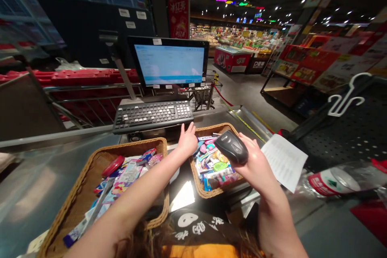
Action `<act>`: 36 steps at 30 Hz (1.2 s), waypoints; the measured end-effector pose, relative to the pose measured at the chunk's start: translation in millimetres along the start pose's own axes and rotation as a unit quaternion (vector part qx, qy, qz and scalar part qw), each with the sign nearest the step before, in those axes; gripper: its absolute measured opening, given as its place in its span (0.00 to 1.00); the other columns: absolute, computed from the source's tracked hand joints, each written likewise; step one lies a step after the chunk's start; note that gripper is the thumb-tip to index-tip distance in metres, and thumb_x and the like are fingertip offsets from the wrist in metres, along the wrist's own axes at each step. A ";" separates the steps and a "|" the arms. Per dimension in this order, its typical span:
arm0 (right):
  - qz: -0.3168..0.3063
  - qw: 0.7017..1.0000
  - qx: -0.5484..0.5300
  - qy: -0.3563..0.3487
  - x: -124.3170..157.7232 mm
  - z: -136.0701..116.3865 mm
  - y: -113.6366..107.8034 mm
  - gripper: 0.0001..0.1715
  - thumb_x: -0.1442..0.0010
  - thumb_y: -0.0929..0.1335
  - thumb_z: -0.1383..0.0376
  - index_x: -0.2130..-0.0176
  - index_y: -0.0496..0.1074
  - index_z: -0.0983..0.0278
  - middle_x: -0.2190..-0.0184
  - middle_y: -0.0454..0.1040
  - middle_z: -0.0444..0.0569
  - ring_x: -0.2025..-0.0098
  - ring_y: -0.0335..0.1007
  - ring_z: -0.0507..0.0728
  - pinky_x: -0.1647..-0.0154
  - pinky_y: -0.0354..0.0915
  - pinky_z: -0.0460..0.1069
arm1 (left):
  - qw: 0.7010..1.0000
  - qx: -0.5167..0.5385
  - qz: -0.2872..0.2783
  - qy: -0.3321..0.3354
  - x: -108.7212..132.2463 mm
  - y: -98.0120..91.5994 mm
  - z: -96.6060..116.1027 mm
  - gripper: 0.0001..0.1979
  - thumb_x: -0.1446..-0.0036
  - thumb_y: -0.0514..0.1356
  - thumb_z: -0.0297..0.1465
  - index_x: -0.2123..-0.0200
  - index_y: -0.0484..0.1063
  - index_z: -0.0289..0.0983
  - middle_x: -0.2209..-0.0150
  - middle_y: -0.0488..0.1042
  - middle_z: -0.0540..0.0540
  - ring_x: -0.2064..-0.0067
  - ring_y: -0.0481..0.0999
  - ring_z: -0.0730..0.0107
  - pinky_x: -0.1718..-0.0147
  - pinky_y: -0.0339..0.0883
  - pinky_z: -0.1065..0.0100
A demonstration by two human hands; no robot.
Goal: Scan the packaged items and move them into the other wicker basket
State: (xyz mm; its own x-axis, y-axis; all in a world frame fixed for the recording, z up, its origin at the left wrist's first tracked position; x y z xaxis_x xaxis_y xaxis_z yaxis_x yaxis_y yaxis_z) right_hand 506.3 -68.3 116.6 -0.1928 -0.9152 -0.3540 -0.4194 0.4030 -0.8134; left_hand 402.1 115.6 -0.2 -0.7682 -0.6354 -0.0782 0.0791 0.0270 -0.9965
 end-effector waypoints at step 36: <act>-0.008 0.999 -0.049 -0.004 -25.4 24.7 5.6 0.26 0.47 0.68 0.64 0.47 0.70 0.61 0.42 0.72 0.57 0.32 0.57 0.70 0.31 0.44 0.73 | 0.993 -0.015 -0.113 0.019 -25.6 113.6 35.7 0.22 0.42 0.54 0.29 0.45 0.75 0.36 0.34 0.63 0.38 0.27 0.42 0.49 0.32 0.21 0.46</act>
State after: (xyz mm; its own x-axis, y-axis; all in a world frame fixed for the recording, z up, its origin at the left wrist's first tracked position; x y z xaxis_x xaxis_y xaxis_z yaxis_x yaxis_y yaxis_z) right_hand 530.7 -43.0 109.6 -0.1785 -0.9210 -0.3463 -0.5068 0.3877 -0.7700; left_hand 453.4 107.4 -110.4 -0.7880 -0.5980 0.1463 -0.1157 -0.0895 -0.9892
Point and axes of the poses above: each hand's wrist, its own x-axis away from the middle knuckle, its own y-axis out of the palm, z = x × y, the point moved 9 cm from there along -x, towards the middle knuckle
